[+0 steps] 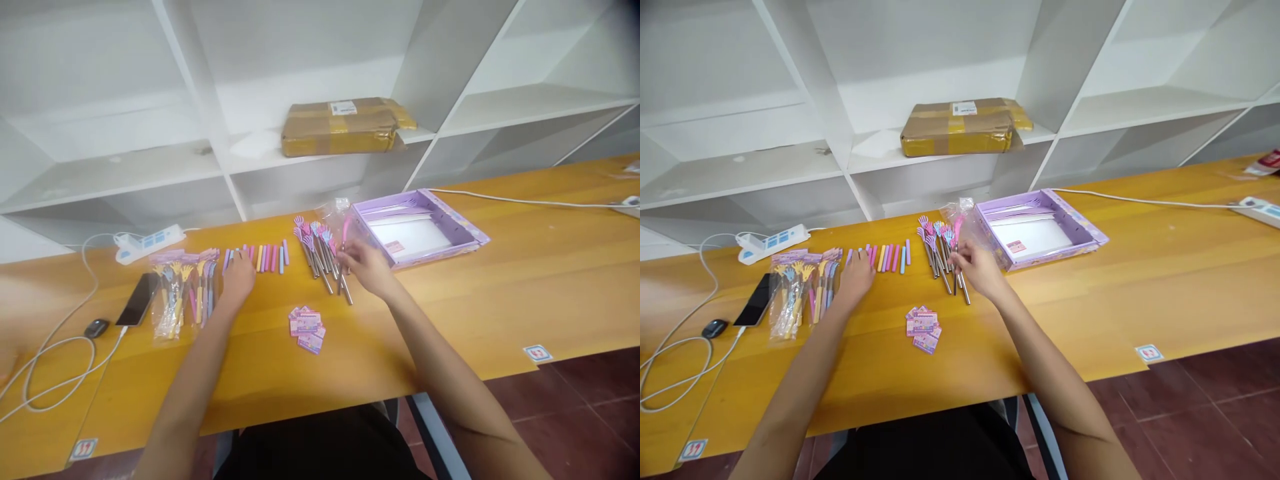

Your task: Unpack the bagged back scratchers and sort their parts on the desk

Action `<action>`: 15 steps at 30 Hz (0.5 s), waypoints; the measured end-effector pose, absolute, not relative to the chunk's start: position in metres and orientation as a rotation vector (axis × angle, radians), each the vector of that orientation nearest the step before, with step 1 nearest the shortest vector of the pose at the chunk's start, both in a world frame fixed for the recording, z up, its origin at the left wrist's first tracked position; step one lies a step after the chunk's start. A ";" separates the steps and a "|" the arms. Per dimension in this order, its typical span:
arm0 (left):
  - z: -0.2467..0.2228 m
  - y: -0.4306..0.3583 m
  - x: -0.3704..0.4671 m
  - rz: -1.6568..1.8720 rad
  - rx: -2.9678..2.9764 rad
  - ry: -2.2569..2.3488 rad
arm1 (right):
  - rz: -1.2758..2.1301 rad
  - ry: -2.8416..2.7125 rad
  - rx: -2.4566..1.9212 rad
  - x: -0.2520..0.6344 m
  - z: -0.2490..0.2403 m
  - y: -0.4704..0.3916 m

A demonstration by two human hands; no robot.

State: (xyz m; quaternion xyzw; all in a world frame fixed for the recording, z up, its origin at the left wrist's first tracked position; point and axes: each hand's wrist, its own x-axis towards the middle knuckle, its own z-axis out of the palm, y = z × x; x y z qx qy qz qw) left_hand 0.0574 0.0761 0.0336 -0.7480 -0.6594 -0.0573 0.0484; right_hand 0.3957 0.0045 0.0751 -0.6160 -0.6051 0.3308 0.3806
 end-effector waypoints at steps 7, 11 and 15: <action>0.035 0.040 0.019 -0.436 -2.406 -2.095 | 0.295 -1.903 -2.169 0.367 0.056 0.074; 0.036 0.008 -0.003 -0.567 -2.565 -2.189 | 0.275 -1.948 -2.131 0.351 0.040 0.084; 0.042 -0.006 -0.025 -0.632 -2.559 -2.267 | 0.192 -1.955 -2.061 0.360 0.029 0.074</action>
